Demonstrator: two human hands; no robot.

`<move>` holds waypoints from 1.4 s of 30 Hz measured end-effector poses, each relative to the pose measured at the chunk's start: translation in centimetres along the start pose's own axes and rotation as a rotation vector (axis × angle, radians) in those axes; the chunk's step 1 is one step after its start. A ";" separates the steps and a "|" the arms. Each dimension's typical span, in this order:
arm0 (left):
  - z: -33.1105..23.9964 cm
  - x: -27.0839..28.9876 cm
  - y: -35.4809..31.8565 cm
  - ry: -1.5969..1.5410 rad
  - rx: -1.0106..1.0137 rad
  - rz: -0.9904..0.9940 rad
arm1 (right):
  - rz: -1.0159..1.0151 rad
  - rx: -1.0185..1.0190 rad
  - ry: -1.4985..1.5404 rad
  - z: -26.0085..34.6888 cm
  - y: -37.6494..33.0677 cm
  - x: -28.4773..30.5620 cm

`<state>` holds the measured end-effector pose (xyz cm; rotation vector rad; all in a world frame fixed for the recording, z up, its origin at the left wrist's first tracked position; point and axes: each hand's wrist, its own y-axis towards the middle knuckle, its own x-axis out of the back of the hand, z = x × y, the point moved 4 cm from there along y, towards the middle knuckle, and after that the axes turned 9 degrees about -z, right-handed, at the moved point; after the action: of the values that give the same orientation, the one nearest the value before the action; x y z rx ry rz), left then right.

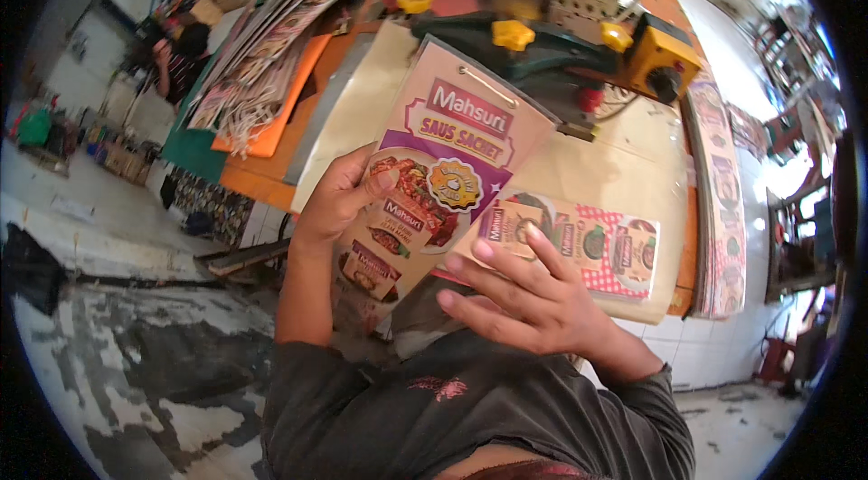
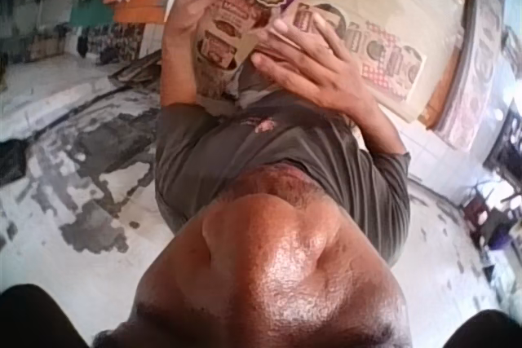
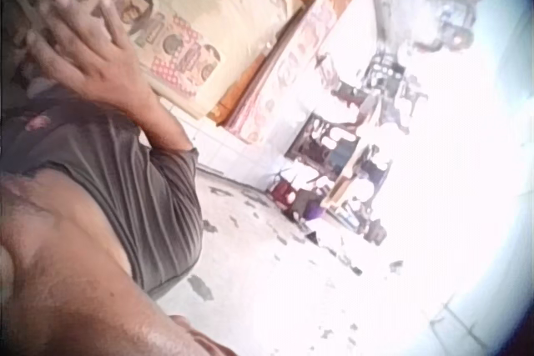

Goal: The person aligns and feeds flat plastic packaging sheets into a sealing machine, using their hands to position and guide the material under the press.

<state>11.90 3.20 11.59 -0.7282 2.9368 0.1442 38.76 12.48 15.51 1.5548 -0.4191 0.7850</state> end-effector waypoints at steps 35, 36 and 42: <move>-4.5 1.4 -2.0 0.423 -0.081 0.067 | -0.161 -0.641 -0.401 -8.0 -7.6 4.9; -5.4 2.4 -2.5 0.562 -0.186 0.036 | -0.177 -0.657 -0.452 -8.0 -8.1 5.1; -8.5 8.0 -5.2 0.385 -0.493 -0.478 | -0.276 -0.768 -0.558 -8.5 -10.4 7.0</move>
<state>6.58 -6.03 18.58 -1.6676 2.9727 0.7758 48.70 23.58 12.72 1.0355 -0.7828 -0.0651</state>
